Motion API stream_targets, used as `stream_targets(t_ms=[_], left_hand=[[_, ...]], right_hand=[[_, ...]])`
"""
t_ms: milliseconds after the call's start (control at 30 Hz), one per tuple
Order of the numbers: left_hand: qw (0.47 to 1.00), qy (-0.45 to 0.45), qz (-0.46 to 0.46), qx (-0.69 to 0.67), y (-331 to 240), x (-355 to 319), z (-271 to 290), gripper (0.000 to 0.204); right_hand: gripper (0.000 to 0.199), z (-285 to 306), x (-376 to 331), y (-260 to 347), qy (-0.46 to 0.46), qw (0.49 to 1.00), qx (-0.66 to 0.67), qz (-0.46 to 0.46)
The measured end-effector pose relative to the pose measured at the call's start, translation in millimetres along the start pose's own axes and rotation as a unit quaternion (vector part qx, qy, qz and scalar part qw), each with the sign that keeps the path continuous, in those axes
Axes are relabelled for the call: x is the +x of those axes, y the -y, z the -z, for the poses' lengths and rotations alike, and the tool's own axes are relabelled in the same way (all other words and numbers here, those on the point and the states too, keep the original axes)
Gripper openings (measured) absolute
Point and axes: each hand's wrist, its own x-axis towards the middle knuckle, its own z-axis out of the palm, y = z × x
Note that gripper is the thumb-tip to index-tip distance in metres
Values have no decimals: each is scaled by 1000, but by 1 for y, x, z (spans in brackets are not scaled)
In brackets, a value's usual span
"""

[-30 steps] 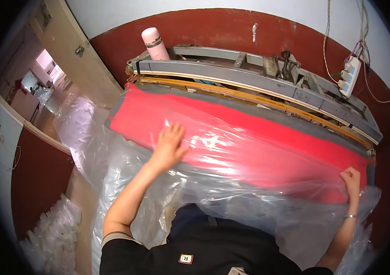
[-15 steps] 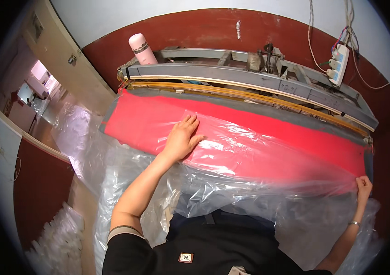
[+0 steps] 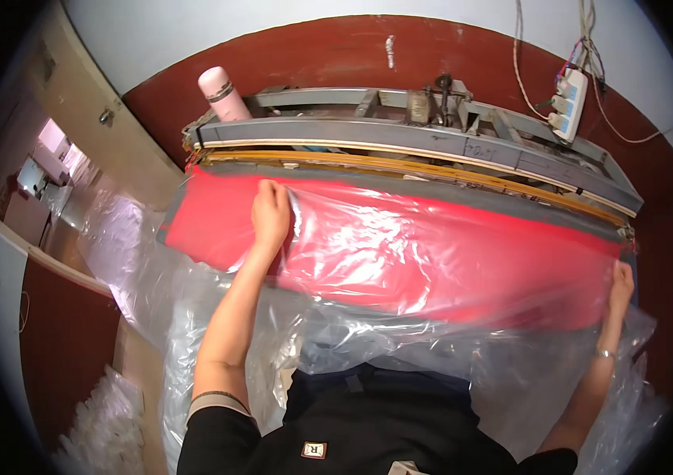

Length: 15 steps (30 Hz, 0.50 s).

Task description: The person positions and smooths large plastic bags over a heat sealing machine, aligning the edges to seal them by hand repeatedly.

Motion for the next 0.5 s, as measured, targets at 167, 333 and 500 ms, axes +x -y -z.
stream_targets(t_ms=[167,333,500], left_hand=[[951,-211,141,-176,14,39,-43,16],[955,-174,175,-167,27,65,-69,17],[938,-165,215,-215,26,64,-71,14]], right_hand=[[17,-89,49,-10,-54,996,31,65],[17,-123,76,-12,-73,994,54,55],[15,-122,79,-13,-94,993,37,55]])
